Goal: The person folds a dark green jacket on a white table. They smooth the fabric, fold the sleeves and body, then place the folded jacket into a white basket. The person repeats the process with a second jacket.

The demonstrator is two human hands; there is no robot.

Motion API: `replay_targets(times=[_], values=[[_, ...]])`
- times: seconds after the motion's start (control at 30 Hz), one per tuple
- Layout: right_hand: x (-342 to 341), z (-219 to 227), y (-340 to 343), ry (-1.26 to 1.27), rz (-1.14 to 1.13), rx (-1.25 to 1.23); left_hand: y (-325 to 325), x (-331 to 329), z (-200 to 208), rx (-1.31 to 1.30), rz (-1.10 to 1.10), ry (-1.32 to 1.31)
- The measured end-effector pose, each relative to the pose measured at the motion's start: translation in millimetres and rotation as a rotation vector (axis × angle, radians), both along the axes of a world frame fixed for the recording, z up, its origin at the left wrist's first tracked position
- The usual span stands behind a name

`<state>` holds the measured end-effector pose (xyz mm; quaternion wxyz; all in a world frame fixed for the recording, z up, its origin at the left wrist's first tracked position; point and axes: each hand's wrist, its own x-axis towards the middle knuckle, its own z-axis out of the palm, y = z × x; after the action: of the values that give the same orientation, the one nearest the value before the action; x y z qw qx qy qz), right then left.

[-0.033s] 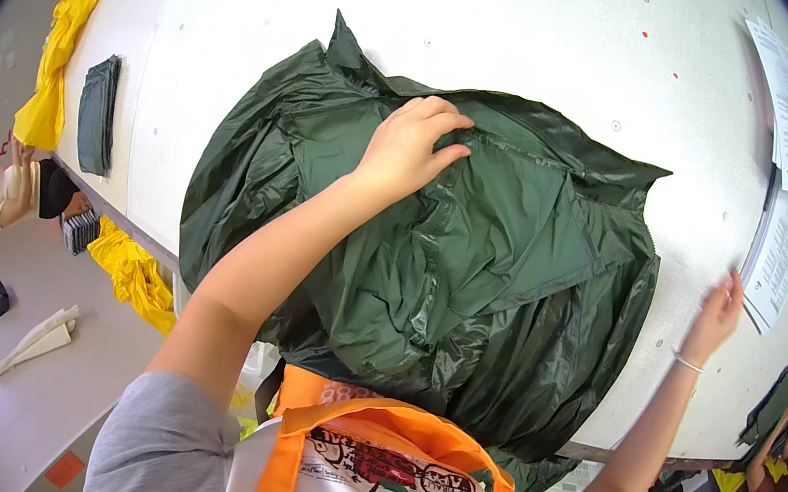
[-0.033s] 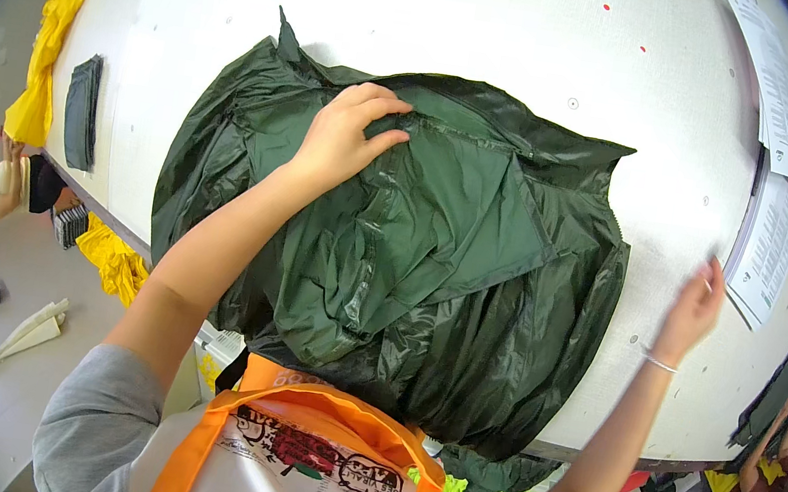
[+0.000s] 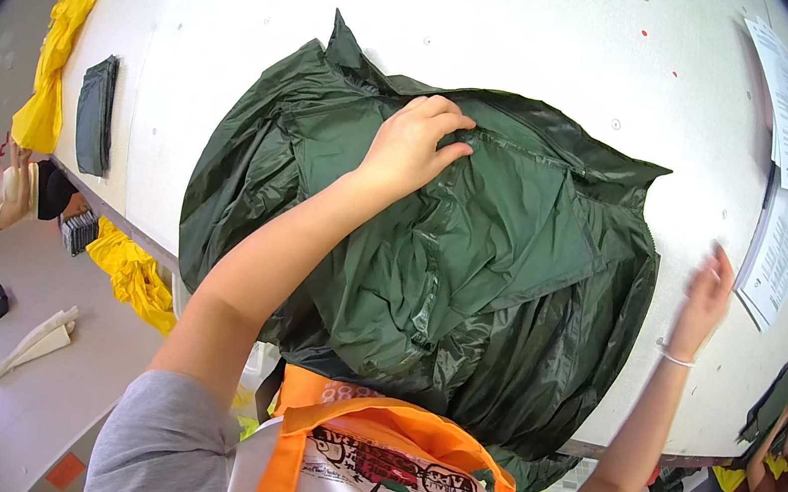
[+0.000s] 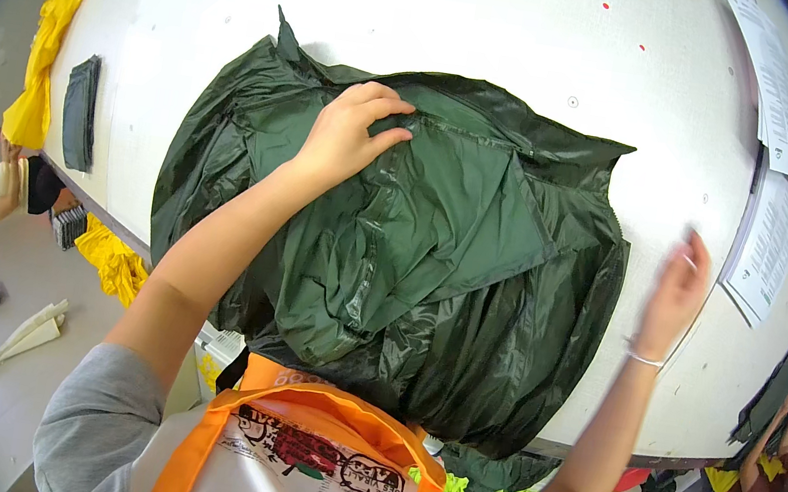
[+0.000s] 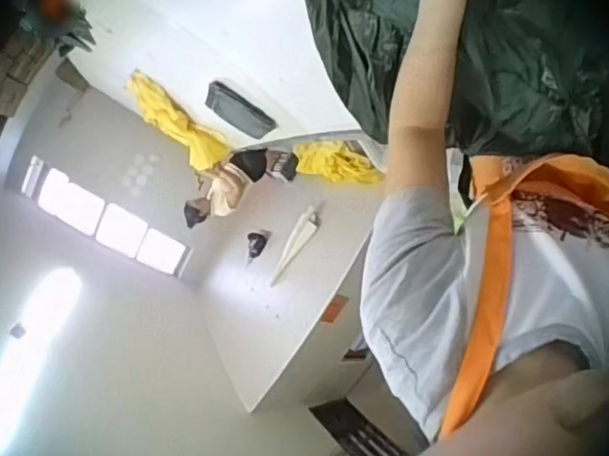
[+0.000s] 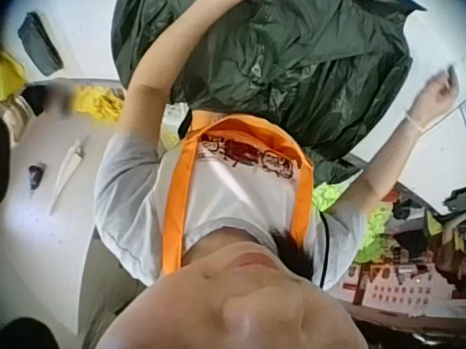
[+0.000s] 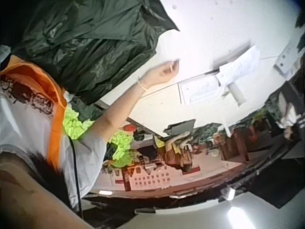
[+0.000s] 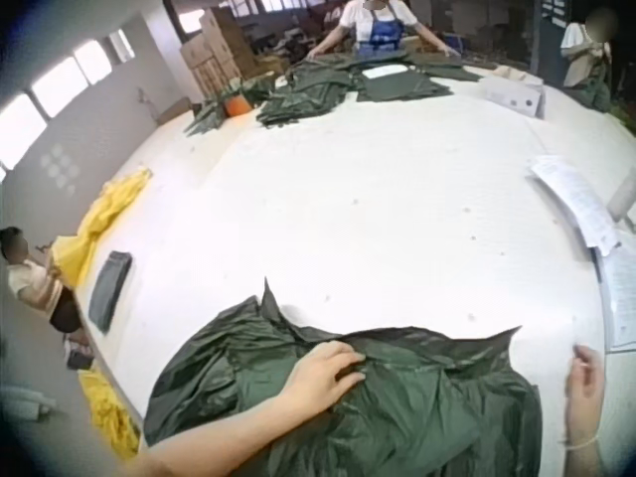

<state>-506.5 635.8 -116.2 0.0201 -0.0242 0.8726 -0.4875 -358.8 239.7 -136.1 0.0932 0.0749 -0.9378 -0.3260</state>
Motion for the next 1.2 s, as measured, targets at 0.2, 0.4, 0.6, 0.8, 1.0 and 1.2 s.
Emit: replay_targets(times=[0.2, 0.4, 0.6, 0.8, 1.0, 1.2], values=[[78.3, 29.0, -182.3, -0.221, 0.532, -0.037, -12.9, -17.8, -15.2, 0.305, -0.016, -0.141], [88.4, 4.8, -220.8, -0.123, 0.653, 0.038, -29.3, -33.6, -13.6, 0.440, -0.096, -0.244], [82.4, -3.3, -225.9, 0.150, 0.770, 0.185, -42.2, -45.8, -16.3, 0.577, -0.077, -0.433], [97.8, -7.0, -221.1, 0.395, 1.095, 0.339, -52.1, -57.6, -3.2, 0.694, -0.130, -0.625], [123.2, -13.8, -229.5, 0.161, 1.237, 0.323, -47.6, -57.7, -9.4, 0.485, -0.165, -0.610], [123.6, -6.7, -205.2, 0.018, 1.239, 0.309, -35.8, -26.2, -18.7, 0.351, -0.261, -0.196]])
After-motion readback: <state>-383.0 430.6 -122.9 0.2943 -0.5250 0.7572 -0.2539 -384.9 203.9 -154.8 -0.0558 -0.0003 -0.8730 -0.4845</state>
